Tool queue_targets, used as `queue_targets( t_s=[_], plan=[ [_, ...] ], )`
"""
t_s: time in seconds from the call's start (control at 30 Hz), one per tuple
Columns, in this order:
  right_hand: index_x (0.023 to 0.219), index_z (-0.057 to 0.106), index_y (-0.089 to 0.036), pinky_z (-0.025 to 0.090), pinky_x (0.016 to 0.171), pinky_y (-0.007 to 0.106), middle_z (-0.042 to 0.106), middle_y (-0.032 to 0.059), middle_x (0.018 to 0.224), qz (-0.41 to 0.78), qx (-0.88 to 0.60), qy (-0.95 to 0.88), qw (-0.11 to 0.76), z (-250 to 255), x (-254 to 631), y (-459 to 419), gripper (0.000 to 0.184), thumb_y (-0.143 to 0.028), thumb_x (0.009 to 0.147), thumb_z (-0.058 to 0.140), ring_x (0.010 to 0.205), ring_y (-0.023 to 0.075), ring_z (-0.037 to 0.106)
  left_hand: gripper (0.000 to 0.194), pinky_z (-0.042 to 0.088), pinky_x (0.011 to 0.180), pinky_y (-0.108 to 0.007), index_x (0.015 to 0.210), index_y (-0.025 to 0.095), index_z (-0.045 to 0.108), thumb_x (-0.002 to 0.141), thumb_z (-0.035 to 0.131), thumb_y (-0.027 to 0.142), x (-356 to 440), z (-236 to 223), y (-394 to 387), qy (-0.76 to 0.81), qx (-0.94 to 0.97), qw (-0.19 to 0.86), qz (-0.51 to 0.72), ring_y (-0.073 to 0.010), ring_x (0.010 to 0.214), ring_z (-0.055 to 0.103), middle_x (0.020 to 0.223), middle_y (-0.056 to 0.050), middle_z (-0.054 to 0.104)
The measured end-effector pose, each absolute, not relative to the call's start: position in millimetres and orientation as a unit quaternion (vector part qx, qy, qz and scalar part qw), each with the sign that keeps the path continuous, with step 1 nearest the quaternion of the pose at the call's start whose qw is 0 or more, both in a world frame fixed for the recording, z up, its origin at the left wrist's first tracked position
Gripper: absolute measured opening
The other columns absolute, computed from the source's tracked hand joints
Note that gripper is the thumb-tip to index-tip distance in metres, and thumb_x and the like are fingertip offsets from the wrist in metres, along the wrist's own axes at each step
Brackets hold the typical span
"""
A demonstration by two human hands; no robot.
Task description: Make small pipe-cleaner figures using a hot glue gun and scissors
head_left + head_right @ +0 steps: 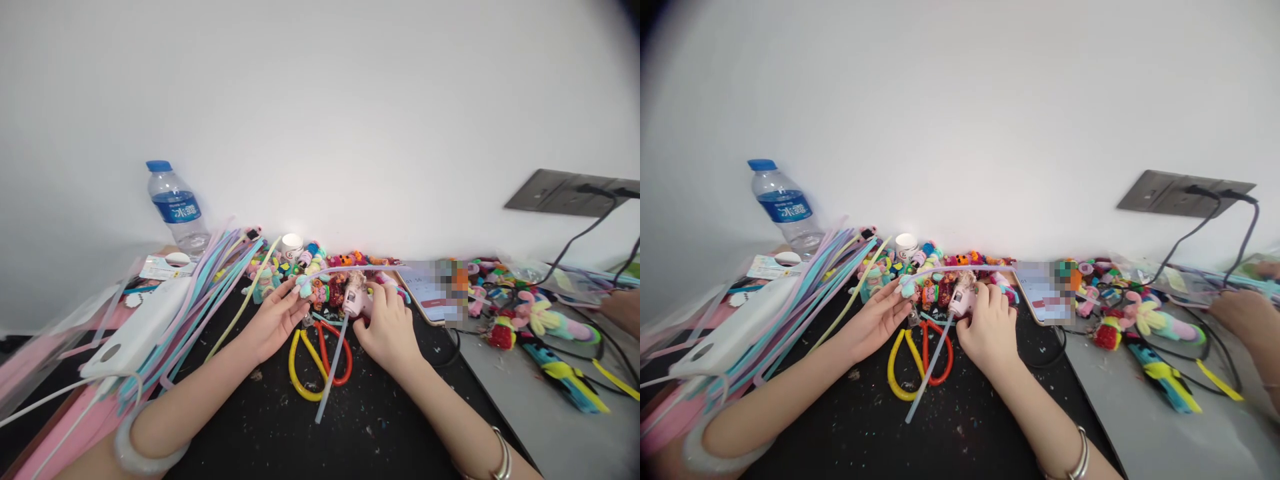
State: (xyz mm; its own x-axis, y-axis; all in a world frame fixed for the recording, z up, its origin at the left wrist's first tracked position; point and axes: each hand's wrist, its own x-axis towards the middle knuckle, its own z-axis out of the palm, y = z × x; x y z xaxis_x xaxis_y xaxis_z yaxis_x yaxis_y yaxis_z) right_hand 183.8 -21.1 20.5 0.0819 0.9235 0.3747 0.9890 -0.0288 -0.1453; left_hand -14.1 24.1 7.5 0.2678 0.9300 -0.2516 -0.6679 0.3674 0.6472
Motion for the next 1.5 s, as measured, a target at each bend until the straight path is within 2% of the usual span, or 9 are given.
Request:
queue_targets(
  t_s=[0.17, 0.33, 0.53, 0.63, 0.73, 0.9, 1.1, 1.27, 1.5],
  plan=[
    [0.117, 0.046, -0.013, 0.04, 0.075, 0.039, 0.053, 0.0161, 0.109, -0.08, -0.737, -0.655, 0.144, 18.4, 187.1, -18.4, 0.047, -0.023, 0.071, 0.05, 0.098, 0.0311, 0.051, 0.027, 0.057, 0.065, -0.02, 0.11, 0.018, 0.054, 0.088, 0.045, 0.005, -15.0, 10.1, 25.1, 0.281, 0.186, 0.789, 0.514, -0.012, 0.073, 0.069, 0.082, -0.003, 0.069],
    [0.107, 0.052, -0.012, 0.041, 0.074, 0.037, 0.062, 0.0137, 0.095, -0.048, -0.733, -0.661, 0.155, 22.2, 192.6, -15.9, 0.035, -0.019, 0.072, 0.049, 0.091, 0.0297, 0.057, 0.031, 0.056, 0.07, -0.02, 0.113, 0.017, 0.053, 0.087, 0.044, 0.003, -15.0, 10.4, 26.5, 0.271, 0.179, 0.792, 0.517, -0.0115, 0.074, 0.068, 0.087, -0.005, 0.069],
    [0.105, 0.055, -0.017, 0.046, 0.069, 0.029, 0.066, 0.0079, 0.096, 0.077, -0.647, -0.672, 0.352, 23.6, 195.3, -15.4, 0.029, -0.023, 0.078, 0.05, 0.084, 0.0224, 0.062, 0.036, 0.054, 0.077, -0.025, 0.117, 0.021, 0.053, 0.087, 0.045, 0.003, -14.9, 8.9, 25.6, 0.231, 0.193, 0.806, 0.51, -0.0125, 0.08, 0.067, 0.09, -0.004, 0.068],
    [0.095, 0.06, -0.017, 0.047, 0.068, 0.027, 0.067, 0.0046, 0.086, 0.152, -0.581, -0.686, 0.411, 22.5, 191.9, -17.0, 0.021, -0.022, 0.078, 0.051, 0.077, 0.0191, 0.062, 0.039, 0.052, 0.08, -0.026, 0.121, 0.022, 0.051, 0.087, 0.045, 0.004, -14.7, 8.3, 25.1, 0.222, 0.202, 0.811, 0.502, -0.013, 0.084, 0.066, 0.092, -0.004, 0.068],
    [0.084, 0.063, -0.017, 0.047, 0.06, 0.024, 0.064, 0.0018, 0.072, 0.185, -0.549, -0.71, 0.401, 23.6, 187.1, -20.1, 0.015, -0.024, 0.079, 0.051, 0.065, 0.0162, 0.06, 0.043, 0.05, 0.085, -0.027, 0.125, 0.024, 0.048, 0.086, 0.047, 0.004, -14.0, 8.3, 24.1, 0.226, 0.212, 0.813, 0.493, -0.014, 0.091, 0.065, 0.098, -0.005, 0.068],
    [0.089, 0.066, -0.015, 0.046, 0.051, 0.024, 0.062, 0.0007, 0.064, 0.205, -0.528, -0.719, 0.402, 27.6, 182.1, -24.1, 0.02, -0.026, 0.077, 0.053, 0.053, 0.0145, 0.056, 0.05, 0.044, 0.095, -0.032, 0.128, 0.028, 0.045, 0.084, 0.053, 0.006, -13.4, 6.8, 22.0, 0.224, 0.243, 0.817, 0.473, -0.015, 0.1, 0.063, 0.108, -0.005, 0.066],
    [0.088, 0.067, -0.018, 0.051, 0.061, 0.027, 0.068, 0.0046, 0.078, 0.225, -0.502, -0.734, 0.398, 24.8, 183.1, -22.9, 0.019, -0.026, 0.08, 0.052, 0.069, 0.019, 0.062, 0.049, 0.043, 0.097, -0.033, 0.128, 0.028, 0.047, 0.084, 0.053, 0.007, -12.6, 6.0, 21.2, 0.221, 0.24, 0.819, 0.472, -0.015, 0.1, 0.063, 0.106, -0.004, 0.067],
    [0.089, 0.068, -0.015, 0.051, 0.059, 0.027, 0.067, 0.0046, 0.074, 0.188, -0.514, -0.734, 0.401, 20.3, 185.0, -23.0, 0.021, -0.026, 0.078, 0.053, 0.064, 0.0185, 0.061, 0.047, 0.042, 0.097, -0.033, 0.126, 0.026, 0.049, 0.084, 0.053, 0.006, -12.7, 6.1, 21.1, 0.222, 0.249, 0.819, 0.466, -0.0152, 0.1, 0.063, 0.106, -0.005, 0.067],
    [0.107, 0.064, -0.016, 0.051, 0.062, 0.026, 0.069, 0.0032, 0.079, 0.214, -0.499, -0.738, 0.4, 21.6, 184.3, -22.7, 0.03, -0.021, 0.08, 0.05, 0.064, 0.0162, 0.061, 0.044, 0.044, 0.094, -0.031, 0.122, 0.026, 0.053, 0.083, 0.054, 0.006, -13.0, 5.1, 21.3, 0.242, 0.247, 0.813, 0.468, -0.0146, 0.097, 0.063, 0.102, -0.004, 0.068]
  ],
)
